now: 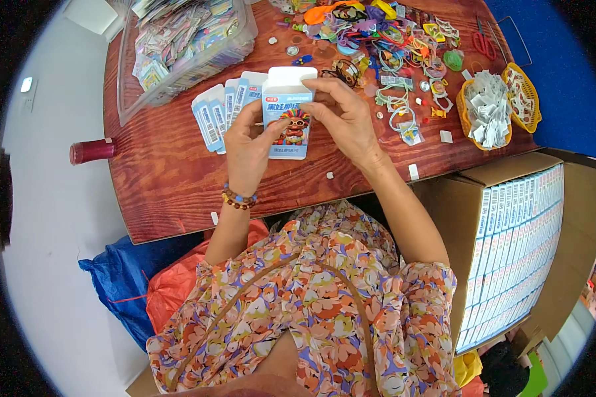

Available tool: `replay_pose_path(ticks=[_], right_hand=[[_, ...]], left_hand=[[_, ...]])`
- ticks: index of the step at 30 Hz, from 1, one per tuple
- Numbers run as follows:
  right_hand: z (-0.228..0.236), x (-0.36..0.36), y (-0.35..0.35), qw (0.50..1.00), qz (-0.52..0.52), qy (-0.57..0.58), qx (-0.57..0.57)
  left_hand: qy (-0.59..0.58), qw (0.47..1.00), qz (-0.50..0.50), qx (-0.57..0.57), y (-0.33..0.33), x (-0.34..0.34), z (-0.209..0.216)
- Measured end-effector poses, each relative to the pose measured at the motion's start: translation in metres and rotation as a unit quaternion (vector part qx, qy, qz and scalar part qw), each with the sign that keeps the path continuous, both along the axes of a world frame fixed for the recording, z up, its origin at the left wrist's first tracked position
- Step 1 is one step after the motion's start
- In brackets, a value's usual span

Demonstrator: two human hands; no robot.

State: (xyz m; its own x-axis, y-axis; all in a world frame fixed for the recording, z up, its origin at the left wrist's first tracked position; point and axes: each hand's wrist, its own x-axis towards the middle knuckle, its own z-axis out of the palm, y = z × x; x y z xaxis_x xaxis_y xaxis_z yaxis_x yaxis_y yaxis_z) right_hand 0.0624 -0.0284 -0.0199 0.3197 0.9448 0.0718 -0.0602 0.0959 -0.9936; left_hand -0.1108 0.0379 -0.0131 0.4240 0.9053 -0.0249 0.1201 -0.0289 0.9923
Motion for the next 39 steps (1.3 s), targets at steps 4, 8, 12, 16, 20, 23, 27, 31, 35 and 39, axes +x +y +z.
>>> replay_pose_path(ticks=[4,8,12,16,20,23,27,31,35,39], right_hand=[[0.008,0.016,0.0,0.996,0.024,-0.072,0.049],[0.01,0.03,-0.001,0.995,0.061,-0.077,0.027],[0.017,0.033,-0.006,0.975,0.075,-0.206,0.033],[0.034,0.025,-0.013,0.995,0.068,-0.072,-0.015],[0.051,0.024,-0.013,0.999,0.033,-0.022,-0.002],[0.056,0.031,-0.007,0.996,0.066,-0.051,-0.011],[0.061,0.039,-0.007,0.989,0.133,-0.033,-0.06],[0.064,0.041,-0.011,0.981,0.13,-0.057,-0.13],[0.066,0.037,-0.012,0.976,0.119,-0.136,-0.123],[0.071,0.034,-0.012,0.954,0.097,-0.202,-0.197]], left_hand=[[-0.07,0.997,-0.027,-0.026,-0.004,0.0,0.005],[-0.063,0.994,-0.086,-0.007,-0.007,-0.002,0.01],[-0.086,0.984,-0.154,-0.037,-0.001,-0.002,0.012],[-0.124,0.974,-0.169,-0.083,-0.004,0.0,0.014],[-0.13,0.973,-0.166,-0.091,-0.013,0.001,0.019],[-0.109,0.978,-0.169,-0.061,-0.017,0.003,0.021],[-0.112,0.977,-0.161,-0.087,-0.02,0.002,0.02],[-0.116,0.977,-0.159,-0.088,-0.021,0.003,0.015],[-0.121,0.976,-0.164,-0.078,-0.021,0.002,0.012],[-0.097,0.979,-0.159,-0.088,-0.021,0.0,0.011]])
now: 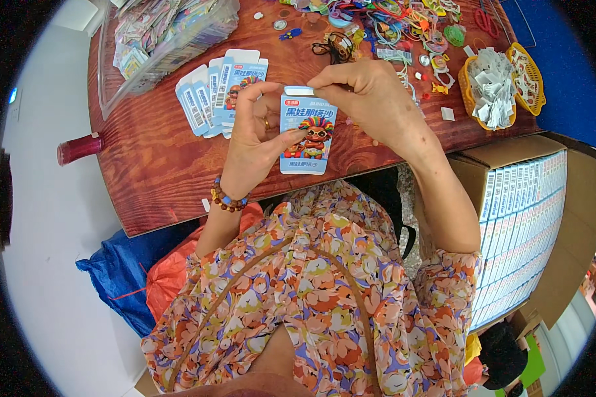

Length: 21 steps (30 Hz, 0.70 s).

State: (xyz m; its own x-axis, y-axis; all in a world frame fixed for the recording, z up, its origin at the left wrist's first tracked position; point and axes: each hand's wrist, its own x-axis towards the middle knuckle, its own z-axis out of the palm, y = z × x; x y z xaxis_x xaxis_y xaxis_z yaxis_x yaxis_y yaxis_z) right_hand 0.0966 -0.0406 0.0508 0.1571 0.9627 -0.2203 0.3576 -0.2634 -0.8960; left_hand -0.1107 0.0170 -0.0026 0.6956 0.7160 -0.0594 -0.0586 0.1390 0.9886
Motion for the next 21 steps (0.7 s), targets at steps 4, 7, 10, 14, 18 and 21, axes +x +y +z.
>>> replay_pose_path(ticks=[4,7,10,14,18,21], right_hand=[[0.004,0.002,-0.001,0.987,0.087,-0.121,0.063],[0.002,0.002,-0.004,0.979,0.113,-0.14,0.094],[-0.005,-0.003,-0.009,0.97,0.113,-0.151,0.155],[-0.016,-0.008,-0.018,0.963,0.075,-0.173,0.194],[-0.024,-0.006,-0.024,0.994,0.011,-0.037,0.105],[-0.029,-0.003,-0.02,0.975,0.054,-0.106,0.188]], left_hand=[[0.048,0.999,0.009,0.008,0.0,0.001,-0.001],[0.039,0.999,0.019,-0.004,-0.001,0.002,0.0],[-0.003,0.997,0.013,-0.071,0.0,0.001,0.0],[-0.008,0.998,-0.022,-0.062,0.002,0.005,-0.004],[-0.032,0.999,-0.02,-0.024,0.002,0.008,-0.009],[-0.04,0.997,-0.019,-0.057,0.0,0.007,-0.01]])
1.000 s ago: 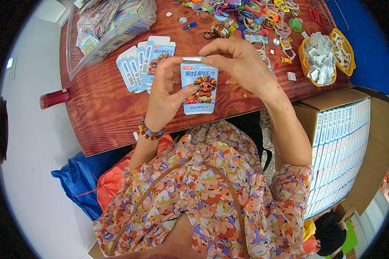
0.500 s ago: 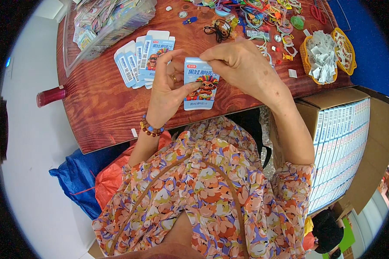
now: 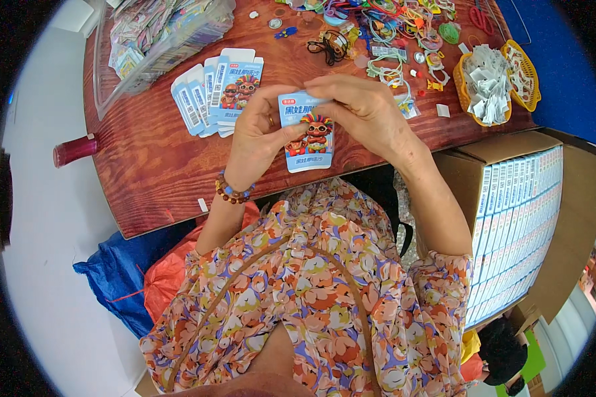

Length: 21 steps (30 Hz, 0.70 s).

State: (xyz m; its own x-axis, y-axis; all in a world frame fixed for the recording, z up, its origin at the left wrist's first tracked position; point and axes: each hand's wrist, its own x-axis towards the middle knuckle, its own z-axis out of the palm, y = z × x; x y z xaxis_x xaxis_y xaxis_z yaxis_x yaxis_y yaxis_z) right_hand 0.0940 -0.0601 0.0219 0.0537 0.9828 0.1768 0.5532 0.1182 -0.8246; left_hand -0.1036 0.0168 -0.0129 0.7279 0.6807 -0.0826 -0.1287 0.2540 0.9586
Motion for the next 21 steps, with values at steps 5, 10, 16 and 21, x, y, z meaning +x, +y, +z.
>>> replay_pose_path(ticks=[5,10,16,21], right_hand=[[0.001,0.004,0.008,0.998,0.041,0.039,-0.023],[-0.012,0.005,0.017,0.944,-0.057,0.243,-0.215],[-0.035,-0.022,0.04,0.797,-0.107,0.564,-0.188],[-0.02,-0.082,0.067,0.75,-0.051,0.572,-0.328]], left_hand=[[0.008,1.0,-0.003,-0.009,0.001,-0.001,-0.002],[-0.012,1.0,0.013,0.01,0.017,-0.006,-0.008],[0.116,0.945,0.158,0.261,0.016,-0.021,-0.009],[0.118,0.901,0.311,0.278,0.013,-0.032,-0.003]])
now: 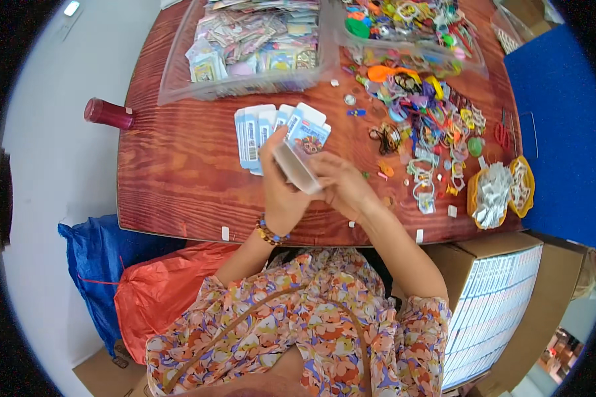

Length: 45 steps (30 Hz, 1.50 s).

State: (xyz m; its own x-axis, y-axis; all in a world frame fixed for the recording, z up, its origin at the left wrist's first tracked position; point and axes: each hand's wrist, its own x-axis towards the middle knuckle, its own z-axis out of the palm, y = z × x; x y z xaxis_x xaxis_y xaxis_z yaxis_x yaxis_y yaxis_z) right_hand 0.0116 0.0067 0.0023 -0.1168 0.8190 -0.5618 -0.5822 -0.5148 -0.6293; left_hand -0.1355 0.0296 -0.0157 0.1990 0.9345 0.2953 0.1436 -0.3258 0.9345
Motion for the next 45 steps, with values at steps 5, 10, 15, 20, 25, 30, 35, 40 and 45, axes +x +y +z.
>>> replay_pose_path(ticks=[5,10,15,20,25,30,35,40,45], right_hand=[[0.044,0.0,0.081,0.83,0.208,-0.445,0.266],[0.045,0.005,0.223,0.551,0.212,-0.719,0.365],[0.0,-0.003,0.276,0.423,0.29,-0.815,0.27],[0.012,0.007,0.282,0.461,0.369,-0.774,0.228],[0.04,0.012,0.272,0.474,0.335,-0.778,0.24],[0.055,0.028,0.258,0.518,0.268,-0.769,0.263],[0.093,0.036,0.184,0.68,0.049,-0.617,0.394],[0.103,0.024,0.058,0.784,-0.022,-0.51,0.352],[0.087,0.032,0.016,0.699,0.016,-0.623,0.352]], left_hand=[[-0.198,0.968,-0.008,-0.153,0.023,-0.045,0.008],[-0.129,0.979,0.028,-0.155,0.03,-0.061,0.007],[-0.035,0.992,0.044,-0.116,0.021,-0.066,0.003],[-0.131,0.97,0.045,-0.199,0.025,-0.075,0.0],[-0.094,0.981,0.031,-0.168,0.025,-0.069,0.001],[-0.051,0.988,0.041,-0.143,0.027,-0.061,0.0],[0.098,0.989,0.081,-0.072,0.033,-0.052,0.0],[0.142,0.987,0.074,0.006,0.034,-0.028,0.005],[0.169,0.983,0.022,0.073,0.027,-0.001,0.01]])
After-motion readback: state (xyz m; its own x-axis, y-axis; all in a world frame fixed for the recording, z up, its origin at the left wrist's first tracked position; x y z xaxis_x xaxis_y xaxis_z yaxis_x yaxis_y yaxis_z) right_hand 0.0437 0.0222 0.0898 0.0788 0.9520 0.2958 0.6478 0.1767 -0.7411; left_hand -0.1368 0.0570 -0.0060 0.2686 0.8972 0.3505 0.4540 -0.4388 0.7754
